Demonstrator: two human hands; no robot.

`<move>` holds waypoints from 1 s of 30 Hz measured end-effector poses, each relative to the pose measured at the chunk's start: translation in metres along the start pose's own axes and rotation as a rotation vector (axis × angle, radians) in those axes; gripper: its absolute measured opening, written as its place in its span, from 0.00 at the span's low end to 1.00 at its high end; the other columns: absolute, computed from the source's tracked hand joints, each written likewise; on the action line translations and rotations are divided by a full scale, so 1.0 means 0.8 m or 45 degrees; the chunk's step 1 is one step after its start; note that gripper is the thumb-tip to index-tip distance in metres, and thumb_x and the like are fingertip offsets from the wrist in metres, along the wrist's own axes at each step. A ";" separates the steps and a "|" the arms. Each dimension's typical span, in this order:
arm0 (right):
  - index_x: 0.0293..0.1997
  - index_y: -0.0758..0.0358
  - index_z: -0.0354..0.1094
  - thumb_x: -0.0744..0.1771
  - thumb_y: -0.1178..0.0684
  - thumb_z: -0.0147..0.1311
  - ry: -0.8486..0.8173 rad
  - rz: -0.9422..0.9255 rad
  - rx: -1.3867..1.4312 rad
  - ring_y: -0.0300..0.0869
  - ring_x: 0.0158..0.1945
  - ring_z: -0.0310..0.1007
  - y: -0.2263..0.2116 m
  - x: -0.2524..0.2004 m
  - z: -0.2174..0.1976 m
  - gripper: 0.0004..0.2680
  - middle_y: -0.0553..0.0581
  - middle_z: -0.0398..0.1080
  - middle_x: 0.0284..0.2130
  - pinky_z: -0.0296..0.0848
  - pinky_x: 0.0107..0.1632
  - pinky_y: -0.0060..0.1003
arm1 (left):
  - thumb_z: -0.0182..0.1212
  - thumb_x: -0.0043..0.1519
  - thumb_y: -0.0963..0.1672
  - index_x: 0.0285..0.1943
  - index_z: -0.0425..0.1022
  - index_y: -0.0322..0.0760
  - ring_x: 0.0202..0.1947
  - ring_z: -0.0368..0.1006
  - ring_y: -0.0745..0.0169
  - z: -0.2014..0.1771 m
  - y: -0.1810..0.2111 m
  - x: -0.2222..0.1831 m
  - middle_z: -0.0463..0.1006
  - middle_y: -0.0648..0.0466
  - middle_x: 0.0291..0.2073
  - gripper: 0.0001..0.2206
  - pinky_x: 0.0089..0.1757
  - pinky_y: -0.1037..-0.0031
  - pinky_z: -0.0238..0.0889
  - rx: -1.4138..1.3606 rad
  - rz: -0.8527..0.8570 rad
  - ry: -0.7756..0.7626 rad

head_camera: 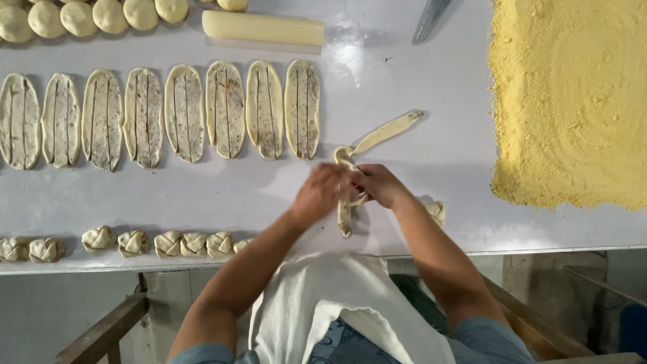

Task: The person shapes and braids long strips of dough on a work surface, placing the finished braided pieces in rows.

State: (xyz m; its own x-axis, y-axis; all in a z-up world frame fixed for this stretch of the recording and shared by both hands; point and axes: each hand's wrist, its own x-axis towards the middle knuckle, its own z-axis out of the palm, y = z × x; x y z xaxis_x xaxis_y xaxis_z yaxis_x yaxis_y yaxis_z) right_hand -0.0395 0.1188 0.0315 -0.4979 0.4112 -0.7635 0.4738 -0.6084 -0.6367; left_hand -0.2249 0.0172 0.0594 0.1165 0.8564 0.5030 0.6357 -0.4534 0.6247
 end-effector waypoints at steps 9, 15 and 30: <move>0.47 0.54 0.73 0.65 0.33 0.56 0.464 0.105 -0.880 0.41 0.34 0.77 -0.058 -0.005 -0.030 0.17 0.52 0.76 0.35 0.77 0.34 0.39 | 0.62 0.59 0.40 0.44 0.79 0.32 0.49 0.71 0.53 0.025 -0.110 0.012 0.77 0.52 0.41 0.07 0.50 0.64 0.69 0.435 0.154 -0.351; 0.44 0.55 0.72 0.60 0.30 0.65 0.905 0.017 -1.420 0.47 0.44 0.77 -0.088 0.009 -0.090 0.21 0.52 0.77 0.39 0.72 0.48 0.48 | 0.60 0.65 0.42 0.52 0.79 0.31 0.53 0.72 0.51 0.032 -0.098 -0.024 0.77 0.50 0.48 0.10 0.55 0.60 0.67 0.583 0.117 -0.325; 0.66 0.66 0.57 0.69 0.56 0.58 0.993 -1.053 -0.392 0.35 0.37 0.74 -0.007 -0.040 -0.012 0.18 0.54 0.77 0.38 0.73 0.39 0.30 | 0.56 0.70 0.46 0.51 0.78 0.42 0.46 0.77 0.56 0.058 -0.003 -0.139 0.74 0.48 0.55 0.08 0.45 0.67 0.73 -0.803 -0.659 -0.249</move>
State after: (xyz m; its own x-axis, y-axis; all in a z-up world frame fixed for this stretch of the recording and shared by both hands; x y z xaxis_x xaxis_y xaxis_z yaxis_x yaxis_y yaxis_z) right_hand -0.0194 0.1155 0.0581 -0.2072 0.9729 0.1022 0.4237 0.1834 -0.8870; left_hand -0.2043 -0.0658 -0.0259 0.0945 0.9954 -0.0154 0.1063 0.0053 0.9943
